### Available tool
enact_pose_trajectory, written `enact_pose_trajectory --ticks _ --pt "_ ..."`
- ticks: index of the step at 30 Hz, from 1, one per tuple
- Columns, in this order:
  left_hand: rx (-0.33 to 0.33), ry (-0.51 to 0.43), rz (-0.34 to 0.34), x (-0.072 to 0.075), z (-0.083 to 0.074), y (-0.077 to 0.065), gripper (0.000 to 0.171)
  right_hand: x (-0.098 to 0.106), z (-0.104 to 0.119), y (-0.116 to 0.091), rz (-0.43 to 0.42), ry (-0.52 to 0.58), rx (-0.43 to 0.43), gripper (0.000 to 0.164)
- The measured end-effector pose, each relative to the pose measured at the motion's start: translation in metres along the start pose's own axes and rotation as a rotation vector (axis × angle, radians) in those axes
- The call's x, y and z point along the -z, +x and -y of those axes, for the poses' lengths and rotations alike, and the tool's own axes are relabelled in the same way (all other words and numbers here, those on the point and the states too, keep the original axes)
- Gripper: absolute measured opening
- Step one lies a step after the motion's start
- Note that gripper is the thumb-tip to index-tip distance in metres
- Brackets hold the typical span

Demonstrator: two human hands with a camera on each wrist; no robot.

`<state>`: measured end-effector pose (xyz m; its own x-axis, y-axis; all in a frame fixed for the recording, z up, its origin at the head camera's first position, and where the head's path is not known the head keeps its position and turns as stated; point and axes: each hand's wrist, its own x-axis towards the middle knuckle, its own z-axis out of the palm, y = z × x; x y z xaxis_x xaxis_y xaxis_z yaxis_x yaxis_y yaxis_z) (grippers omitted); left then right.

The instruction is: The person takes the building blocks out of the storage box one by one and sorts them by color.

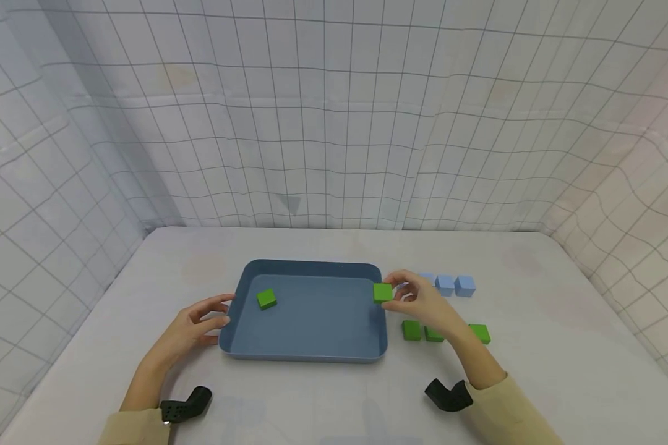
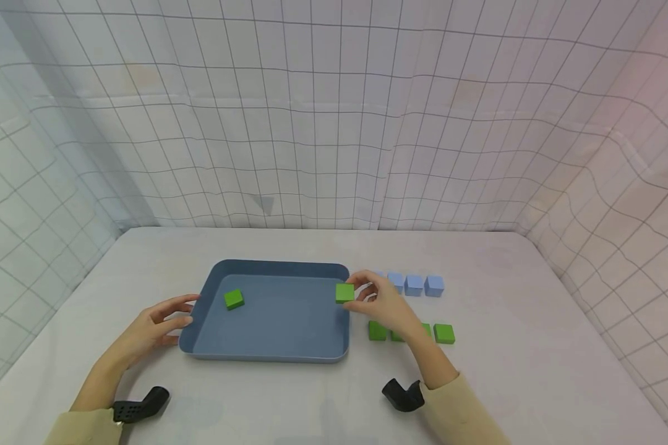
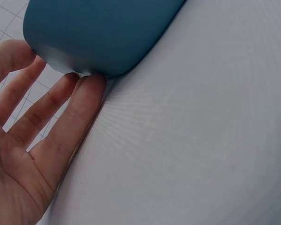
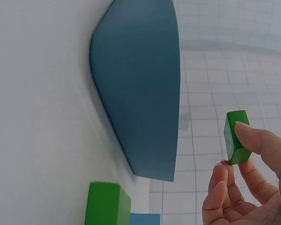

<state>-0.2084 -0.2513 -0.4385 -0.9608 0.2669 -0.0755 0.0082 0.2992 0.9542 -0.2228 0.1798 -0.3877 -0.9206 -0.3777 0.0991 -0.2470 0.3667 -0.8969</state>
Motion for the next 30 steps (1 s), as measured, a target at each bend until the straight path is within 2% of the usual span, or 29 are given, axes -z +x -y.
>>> enact_pose_trajectory --ticks 14,20,30 --pt "-0.006 -0.003 0.001 0.000 0.001 0.000 0.054 0.042 -0.019 -0.038 -0.078 -0.081 -0.063 0.038" --pt "-0.011 -0.017 0.008 0.000 0.001 0.001 0.054 0.058 -0.031 -0.052 -0.113 -0.139 -0.042 0.036" --pt "-0.003 -0.014 0.005 0.000 0.002 0.000 0.054 0.085 -0.045 -0.081 -0.137 -0.153 -0.052 0.035"
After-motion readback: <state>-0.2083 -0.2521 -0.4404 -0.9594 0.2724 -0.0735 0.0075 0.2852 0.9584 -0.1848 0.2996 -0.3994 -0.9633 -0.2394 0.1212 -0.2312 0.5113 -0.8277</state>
